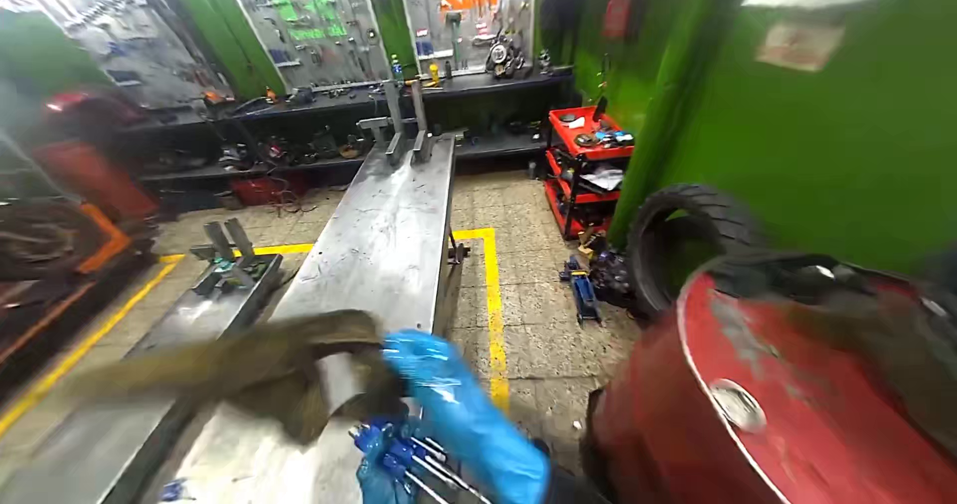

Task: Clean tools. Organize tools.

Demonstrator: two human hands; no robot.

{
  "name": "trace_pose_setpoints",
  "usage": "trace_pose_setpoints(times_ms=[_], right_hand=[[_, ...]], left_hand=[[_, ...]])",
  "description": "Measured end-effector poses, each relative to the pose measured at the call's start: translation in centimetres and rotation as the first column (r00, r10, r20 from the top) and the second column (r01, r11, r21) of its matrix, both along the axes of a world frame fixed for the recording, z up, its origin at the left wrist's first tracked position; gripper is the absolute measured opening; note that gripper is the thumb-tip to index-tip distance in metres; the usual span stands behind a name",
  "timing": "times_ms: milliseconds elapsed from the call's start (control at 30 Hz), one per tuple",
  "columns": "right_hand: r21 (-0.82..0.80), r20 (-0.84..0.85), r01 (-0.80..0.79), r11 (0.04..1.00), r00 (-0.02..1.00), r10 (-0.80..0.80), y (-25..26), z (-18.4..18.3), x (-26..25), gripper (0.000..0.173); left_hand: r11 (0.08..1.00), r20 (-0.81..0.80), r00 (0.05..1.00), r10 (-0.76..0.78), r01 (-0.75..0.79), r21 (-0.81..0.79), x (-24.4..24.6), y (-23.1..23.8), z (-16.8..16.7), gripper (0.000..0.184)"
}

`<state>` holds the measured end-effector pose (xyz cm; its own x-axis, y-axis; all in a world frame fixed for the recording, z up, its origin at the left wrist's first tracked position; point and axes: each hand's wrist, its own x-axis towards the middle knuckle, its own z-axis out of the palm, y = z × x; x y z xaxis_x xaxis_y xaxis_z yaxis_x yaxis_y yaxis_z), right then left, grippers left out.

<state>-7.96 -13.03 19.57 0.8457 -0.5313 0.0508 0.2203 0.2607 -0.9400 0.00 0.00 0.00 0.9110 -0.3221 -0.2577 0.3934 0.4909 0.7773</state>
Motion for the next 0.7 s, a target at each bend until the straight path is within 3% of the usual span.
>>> trace_pose_setpoints(times_ms=[33,67,100,133,167,233,300,367,400,500,533,600,700], right_hand=[[-0.047,0.145,0.103,0.994,0.985,-0.096,-4.7,-6.3,2.0,0.023],[-0.052,0.105,0.134,0.99,0.986,-0.128,-9.2,-10.0,3.5,0.027],[-0.011,-0.094,0.116,0.993,0.989,-0.117,-12.5,-11.7,3.8,0.027],[0.032,-0.319,0.081,0.996,0.945,-0.067,-15.4,-12.5,3.9,0.029],[0.051,-0.431,0.06,0.997,0.902,-0.032,-18.4,-12.9,4.8,0.031],[0.088,-0.418,0.103,0.991,0.907,-0.058,-23.7,-14.3,7.5,0.032],[0.123,-0.49,0.167,0.978,0.867,-0.086,-27.8,-12.9,11.1,0.033],[0.211,-0.599,0.096,0.973,0.799,0.051,-32.1,-9.2,15.0,0.038],[0.229,-0.575,0.012,0.973,0.809,0.125,-34.5,-9.9,16.7,0.04],[0.149,-0.419,-0.128,0.981,0.89,0.18,-43.1,-16.8,23.3,0.047],[0.158,-0.444,-0.135,0.978,0.875,0.193,-46.1,-17.6,26.0,0.042],[0.095,-0.558,-0.128,0.987,0.815,0.159,-52.1,-19.6,31.2,0.027],[-0.09,-0.662,-0.128,0.988,0.749,0.036,-61.9,-26.8,35.4,0.038]], left_hand=[[0.986,0.023,1.0,-0.018,0.021,-0.168,3.1,-2.0,-2.1,0.023],[0.984,0.04,0.999,-0.033,0.039,-0.173,5.4,-4.2,-2.5,0.028],[0.995,0.017,1.0,-0.008,0.009,-0.098,6.6,-5.5,-2.3,0.033],[0.998,-0.046,0.999,0.018,-0.021,-0.055,7.5,-6.7,-2.0,0.036],[0.997,-0.092,0.996,0.019,-0.026,-0.067,9.2,-8.6,-1.9,0.038],[0.99,-0.115,0.993,-0.025,0.009,-0.142,13.1,-13.0,-1.3,0.042],[0.977,-0.107,0.992,-0.06,0.036,-0.21,16.5,-17.3,-0.9,0.049],[0.965,-0.097,0.992,-0.076,0.048,-0.258,19.9,-21.9,-0.9,0.054],[0.963,-0.091,0.992,-0.083,0.056,-0.265,21.7,-24.2,-1.1,0.056],[0.962,-0.121,0.989,-0.081,0.046,-0.269,28.1,-32.5,-1.4,0.048],[0.948,-0.134,0.987,-0.09,0.044,-0.314,30.8,-35.2,-1.9,0.052],[0.955,-0.162,0.983,-0.082,0.031,-0.295,36.3,-41.0,-2.0,0.043],[0.903,-0.149,0.975,-0.164,0.087,-0.421,46.1,-49.2,-3.9,0.063]])
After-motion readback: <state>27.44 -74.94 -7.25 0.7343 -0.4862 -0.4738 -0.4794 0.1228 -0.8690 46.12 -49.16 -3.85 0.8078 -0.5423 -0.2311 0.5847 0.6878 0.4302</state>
